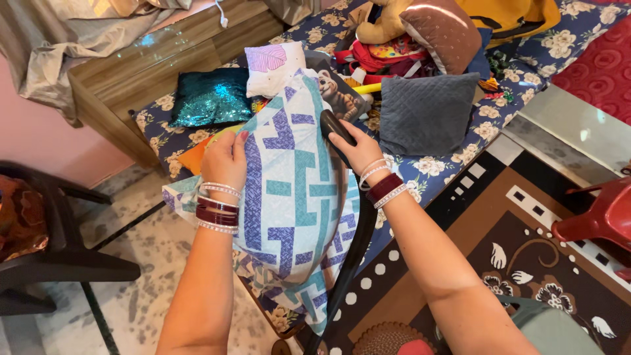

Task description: The person uses a vacuum cleaner hose to clean a patterned pillow on a bed. They systematically move the nozzle over the pillow's surface, pressing down and lifting the pillow to clean different areas. The person also briefly handles a stuffed tiger toy during the process.

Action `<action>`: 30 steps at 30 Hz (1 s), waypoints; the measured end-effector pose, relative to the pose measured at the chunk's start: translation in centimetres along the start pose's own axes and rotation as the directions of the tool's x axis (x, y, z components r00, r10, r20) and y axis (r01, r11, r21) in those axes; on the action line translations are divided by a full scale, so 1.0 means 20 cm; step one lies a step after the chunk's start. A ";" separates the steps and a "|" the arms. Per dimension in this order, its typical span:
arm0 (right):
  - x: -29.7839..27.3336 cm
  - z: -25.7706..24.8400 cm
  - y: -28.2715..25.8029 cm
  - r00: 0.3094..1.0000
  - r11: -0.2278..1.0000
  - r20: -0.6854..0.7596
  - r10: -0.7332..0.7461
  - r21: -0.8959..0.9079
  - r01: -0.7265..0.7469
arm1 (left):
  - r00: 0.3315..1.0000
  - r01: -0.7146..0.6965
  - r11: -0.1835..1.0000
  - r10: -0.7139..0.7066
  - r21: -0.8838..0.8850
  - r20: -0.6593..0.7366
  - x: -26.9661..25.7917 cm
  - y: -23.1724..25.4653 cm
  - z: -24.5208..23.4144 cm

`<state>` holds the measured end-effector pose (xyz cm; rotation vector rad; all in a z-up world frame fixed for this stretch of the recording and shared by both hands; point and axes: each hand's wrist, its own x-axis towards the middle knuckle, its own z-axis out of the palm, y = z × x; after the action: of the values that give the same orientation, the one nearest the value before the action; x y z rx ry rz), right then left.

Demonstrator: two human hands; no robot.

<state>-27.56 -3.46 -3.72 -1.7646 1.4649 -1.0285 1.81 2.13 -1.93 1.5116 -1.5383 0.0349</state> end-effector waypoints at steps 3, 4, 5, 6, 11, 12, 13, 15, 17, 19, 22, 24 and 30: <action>0.00 0.01 0.00 1.000 1.000 0.010 0.026 -0.001 -0.026 | 1.000 0.024 1.000 -0.024 0.005 0.003 -0.01 -0.01 0.01; -0.01 0.01 -0.01 0.999 0.999 0.018 0.047 0.002 -0.047 | 1.000 0.025 1.000 -0.025 0.002 0.001 -0.02 -0.01 0.00; -0.02 0.01 -0.02 0.998 0.999 0.018 0.053 0.010 -0.053 | 1.000 0.026 1.000 -0.026 -0.001 -0.001 -0.03 -0.02 0.00; -0.02 0.02 -0.03 0.998 0.998 0.017 0.055 0.020 -0.056 | 1.000 0.028 1.000 -0.028 0.001 -0.004 -0.03 -0.02 -0.01; -0.02 0.03 -0.07 1.000 0.999 -0.009 -0.012 -0.038 0.012 | 0.999 0.031 0.999 -0.031 0.024 -0.021 -0.03 -0.02 -0.05; -0.02 0.03 -0.07 1.000 0.998 -0.014 0.010 -0.067 -0.010 | 0.999 0.035 0.999 -0.035 0.019 -0.020 -0.03 -0.01 -0.04; -0.03 0.03 -0.08 0.999 0.995 -0.019 0.031 -0.097 -0.033 | 0.999 0.040 0.999 -0.040 0.015 -0.019 -0.04 -0.01 -0.03; -0.03 0.04 -0.07 0.986 0.980 0.001 0.168 -0.105 -0.167 | 0.999 0.032 0.999 -0.032 0.011 -0.023 -0.06 0.00 -0.01; 0.01 0.04 -0.01 0.994 0.990 -0.025 0.106 -0.095 -0.108 | 0.999 -0.005 1.000 0.006 0.005 -0.042 -0.06 0.02 0.00; 0.06 0.06 0.07 0.984 0.986 -0.092 -0.155 -0.078 0.148 | 0.998 -0.029 0.999 0.030 0.020 -0.048 -0.07 0.02 0.00; 0.12 0.07 0.14 0.977 0.933 0.108 0.186 0.293 -0.210 | 0.997 -0.049 0.999 0.050 0.024 -0.056 -0.07 0.01 -0.01; 0.13 0.06 0.16 0.972 0.893 0.156 0.178 0.390 -0.226 | 0.998 -0.036 0.999 0.037 0.031 -0.050 -0.08 0.00 -0.01; 0.04 0.05 0.04 0.980 0.959 0.076 0.181 0.206 -0.194 | 1.000 0.007 1.000 -0.007 0.019 -0.025 -0.09 -0.02 -0.01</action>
<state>-26.98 -4.39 -4.77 -1.4624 1.4005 -0.9886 1.98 3.51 -3.11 1.5257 -1.5163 0.0644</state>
